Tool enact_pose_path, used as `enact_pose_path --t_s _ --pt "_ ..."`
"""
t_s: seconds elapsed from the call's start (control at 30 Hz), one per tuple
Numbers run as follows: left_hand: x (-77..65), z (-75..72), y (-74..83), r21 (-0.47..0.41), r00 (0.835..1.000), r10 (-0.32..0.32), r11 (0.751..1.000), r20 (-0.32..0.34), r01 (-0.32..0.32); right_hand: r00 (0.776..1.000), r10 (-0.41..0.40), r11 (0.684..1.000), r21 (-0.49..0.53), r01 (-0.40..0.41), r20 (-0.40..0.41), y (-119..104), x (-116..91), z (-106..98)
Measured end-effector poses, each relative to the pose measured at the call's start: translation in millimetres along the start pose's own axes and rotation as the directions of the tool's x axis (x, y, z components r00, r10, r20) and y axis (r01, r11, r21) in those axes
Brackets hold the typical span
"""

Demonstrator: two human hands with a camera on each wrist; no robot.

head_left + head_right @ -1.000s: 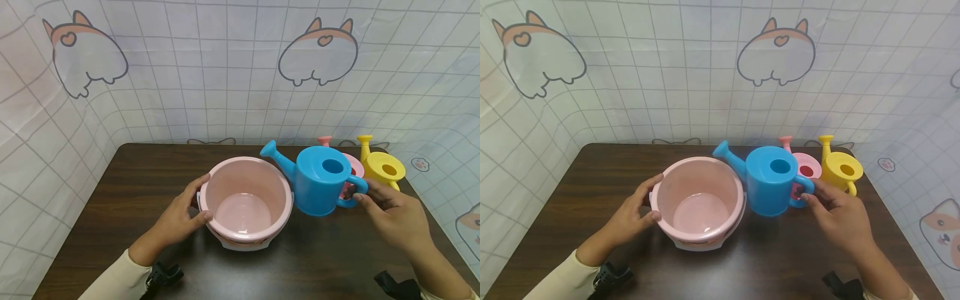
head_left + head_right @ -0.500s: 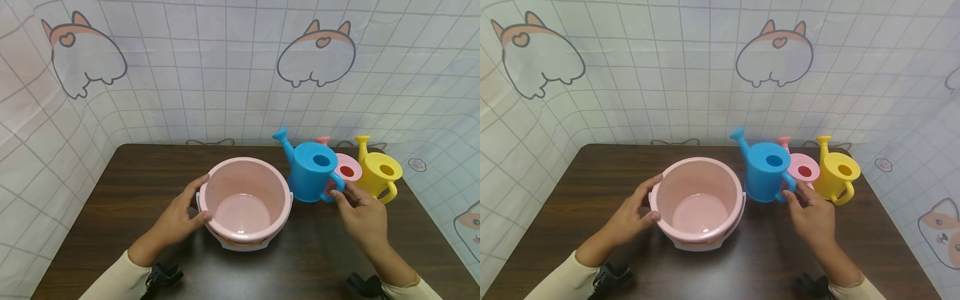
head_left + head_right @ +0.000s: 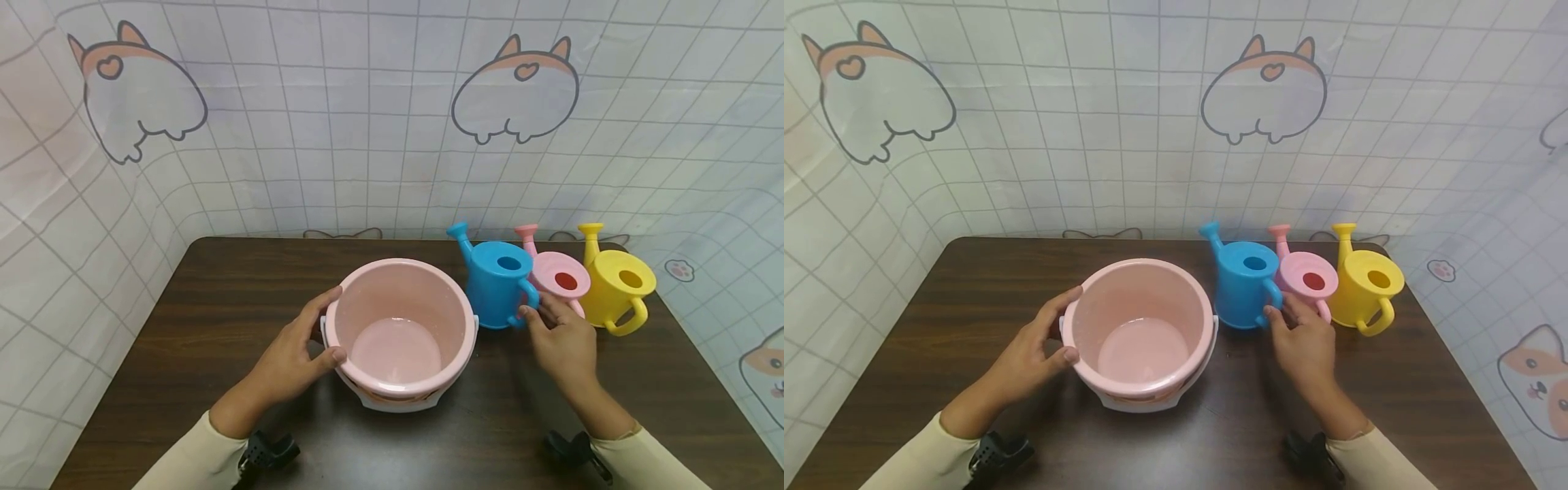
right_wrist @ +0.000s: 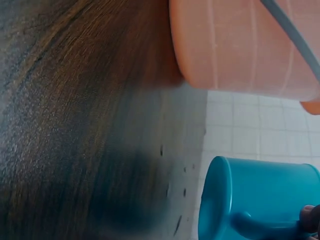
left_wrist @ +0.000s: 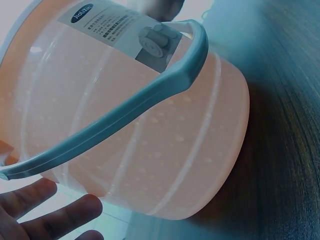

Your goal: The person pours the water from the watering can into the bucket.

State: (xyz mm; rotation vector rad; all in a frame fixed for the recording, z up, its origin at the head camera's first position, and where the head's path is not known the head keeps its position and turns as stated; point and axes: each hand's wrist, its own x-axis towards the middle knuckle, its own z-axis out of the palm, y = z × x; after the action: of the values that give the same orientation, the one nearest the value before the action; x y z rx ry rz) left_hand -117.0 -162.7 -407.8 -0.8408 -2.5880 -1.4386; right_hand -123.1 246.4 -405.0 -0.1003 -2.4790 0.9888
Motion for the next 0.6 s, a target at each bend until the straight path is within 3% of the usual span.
enact_pose_path --t_s 0.33,0.6 --pt "0.5 1.7 0.3 0.01 1.0 0.002 1.0 -0.008 -0.002 0.998 0.06 0.998 0.031 -0.06 0.015 6.1 5.2 17.6" --pt "1.1 1.9 -1.4 0.005 1.0 0.015 1.0 -0.014 -0.015 0.997 0.059 0.997 0.038 -0.061 0.041 12.0 3.6 24.7"
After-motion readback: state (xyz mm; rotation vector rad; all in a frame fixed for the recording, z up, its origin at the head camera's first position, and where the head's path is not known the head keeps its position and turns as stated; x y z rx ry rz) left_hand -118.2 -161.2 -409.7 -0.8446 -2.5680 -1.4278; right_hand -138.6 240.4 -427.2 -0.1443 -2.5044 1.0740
